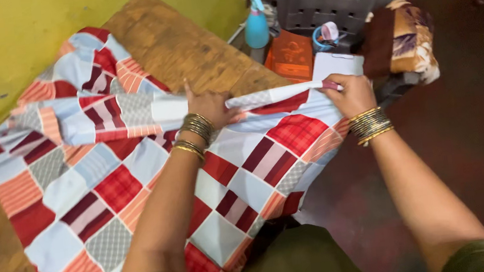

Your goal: The person scrubs a wooden table surface with a small abrasive pad, then sprays it with a blue spray bottle and wipes it. They then unfold a patterned cloth and spread it over the table as a cover.

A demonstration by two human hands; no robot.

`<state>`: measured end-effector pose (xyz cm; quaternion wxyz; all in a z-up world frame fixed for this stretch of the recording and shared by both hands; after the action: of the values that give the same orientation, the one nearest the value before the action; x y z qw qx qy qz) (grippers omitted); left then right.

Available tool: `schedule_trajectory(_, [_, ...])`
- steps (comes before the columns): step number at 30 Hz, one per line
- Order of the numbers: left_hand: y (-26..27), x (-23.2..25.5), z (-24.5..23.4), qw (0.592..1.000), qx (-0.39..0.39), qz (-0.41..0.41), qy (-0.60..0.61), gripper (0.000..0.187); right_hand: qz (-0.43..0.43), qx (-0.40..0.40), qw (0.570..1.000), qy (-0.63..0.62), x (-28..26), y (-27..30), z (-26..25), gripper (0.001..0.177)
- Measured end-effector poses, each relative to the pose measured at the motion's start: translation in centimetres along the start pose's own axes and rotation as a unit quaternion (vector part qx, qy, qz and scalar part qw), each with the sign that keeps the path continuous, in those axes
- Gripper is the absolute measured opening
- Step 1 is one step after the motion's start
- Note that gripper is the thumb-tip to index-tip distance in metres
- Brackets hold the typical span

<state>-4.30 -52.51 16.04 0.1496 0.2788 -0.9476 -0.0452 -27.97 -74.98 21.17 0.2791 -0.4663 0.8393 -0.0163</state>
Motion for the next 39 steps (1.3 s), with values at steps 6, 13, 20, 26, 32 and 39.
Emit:
schedule_trajectory(6, [-5.1, -8.3, 0.4, 0.970, -0.079, -0.073, -0.220, 0.032, 0.089, 0.061, 0.993, 0.044, 6.8, -0.6, -2.3, 0.022])
schedule_trajectory(13, [-9.2, -15.5, -3.5, 0.971, 0.127, -0.201, -0.029, 0.030, 0.102, -0.118, 0.985, -0.071, 11.4, -3.1, 1.3, 0.037])
schedule_trajectory(20, [-14.4, -14.0, -4.7, 0.934, 0.164, -0.269, 0.171, 0.043, 0.194, 0.054, 0.957, 0.208, 14.3, -5.9, 1.3, 0.023])
schedule_trajectory(26, [-18.7, -9.6, -2.7, 0.928, 0.269, 0.040, 0.255, 0.057, 0.259, -0.016, 0.924, 0.282, 21.2, -6.6, 6.2, 0.028])
schedule_trajectory(32, [-18.5, -10.6, 2.0, 0.953, 0.125, -0.003, 0.275, 0.064, 0.157, -0.293, 0.924, 0.188, 21.7, -8.6, 17.2, 0.063])
schedule_trajectory(39, [-11.7, -19.4, 0.8, 0.899, 0.347, -0.116, 0.239, 0.051, 0.000, -0.167, 0.986, 0.026, 3.9, -16.1, 21.4, 0.024])
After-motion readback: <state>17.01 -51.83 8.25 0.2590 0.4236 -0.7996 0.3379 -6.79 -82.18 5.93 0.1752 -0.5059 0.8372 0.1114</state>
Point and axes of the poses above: each hand's wrist, its own y-axis away from the middle knuckle, its own z-axis out of the palm, x = y × z, the point moved 7 cm from there along -y, towards the middle knuckle, and after that the axes turned 6 degrees about y, right-handed, at the moved point
